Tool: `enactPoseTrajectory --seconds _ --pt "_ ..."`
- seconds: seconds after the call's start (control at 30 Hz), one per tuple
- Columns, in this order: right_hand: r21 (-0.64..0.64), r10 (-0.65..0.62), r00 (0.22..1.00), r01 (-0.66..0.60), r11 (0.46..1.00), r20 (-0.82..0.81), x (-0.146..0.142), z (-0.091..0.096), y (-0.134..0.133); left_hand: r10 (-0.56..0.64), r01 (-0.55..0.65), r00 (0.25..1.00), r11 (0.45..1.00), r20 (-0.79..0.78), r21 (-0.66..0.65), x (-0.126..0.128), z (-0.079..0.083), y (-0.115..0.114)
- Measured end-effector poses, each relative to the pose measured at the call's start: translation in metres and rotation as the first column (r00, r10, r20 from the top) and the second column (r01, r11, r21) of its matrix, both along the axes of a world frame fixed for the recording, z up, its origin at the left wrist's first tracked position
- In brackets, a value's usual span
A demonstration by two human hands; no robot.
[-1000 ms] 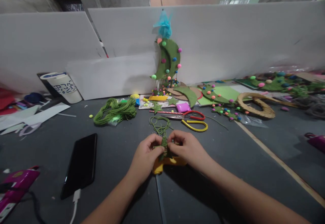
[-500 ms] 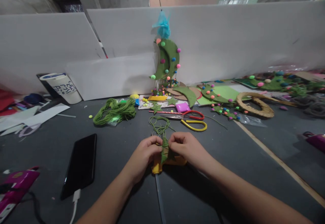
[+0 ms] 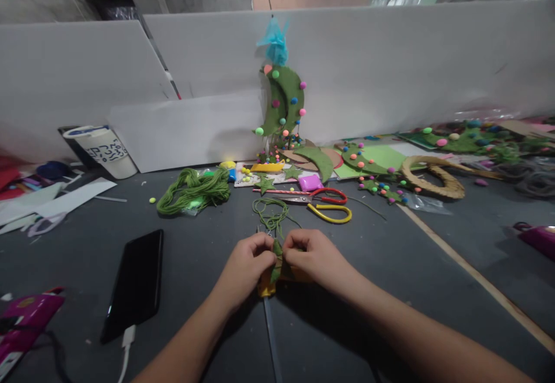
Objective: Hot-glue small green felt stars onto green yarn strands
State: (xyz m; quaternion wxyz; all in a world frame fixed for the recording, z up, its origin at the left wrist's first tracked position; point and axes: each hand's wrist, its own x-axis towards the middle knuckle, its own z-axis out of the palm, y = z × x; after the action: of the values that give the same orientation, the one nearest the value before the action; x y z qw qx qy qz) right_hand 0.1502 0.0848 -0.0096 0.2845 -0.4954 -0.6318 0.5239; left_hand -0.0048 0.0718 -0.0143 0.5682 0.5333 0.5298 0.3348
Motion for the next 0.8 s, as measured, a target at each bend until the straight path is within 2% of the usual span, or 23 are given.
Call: enactPoseTrajectory --seconds 0.17,0.23,0.47,0.7,0.8 --pt "0.000 0.006 1.000 -0.006 1.000 -0.022 0.000 0.001 -0.001 -0.036 0.041 0.996 0.998 0.085 -0.056 0.000 0.003 -0.001" --pt "-0.004 0.005 1.000 -0.005 1.000 -0.025 0.000 0.001 -0.001 -0.032 0.036 0.997 0.998 0.070 -0.055 0.000 0.003 -0.001" --pt "-0.034 0.023 0.996 -0.026 0.999 -0.089 -0.003 -0.003 -0.004 0.015 -0.008 0.995 0.997 -0.094 0.081 0.001 0.004 -0.001" --pt "-0.009 0.052 0.991 -0.054 0.999 -0.120 0.000 0.004 -0.006 -0.057 0.061 0.998 0.992 -0.038 0.112 -0.004 0.012 -0.004" --pt "0.014 0.068 0.991 -0.067 0.998 -0.119 0.000 0.005 -0.008 -0.048 0.054 0.997 0.993 -0.061 0.109 -0.002 0.012 -0.004"
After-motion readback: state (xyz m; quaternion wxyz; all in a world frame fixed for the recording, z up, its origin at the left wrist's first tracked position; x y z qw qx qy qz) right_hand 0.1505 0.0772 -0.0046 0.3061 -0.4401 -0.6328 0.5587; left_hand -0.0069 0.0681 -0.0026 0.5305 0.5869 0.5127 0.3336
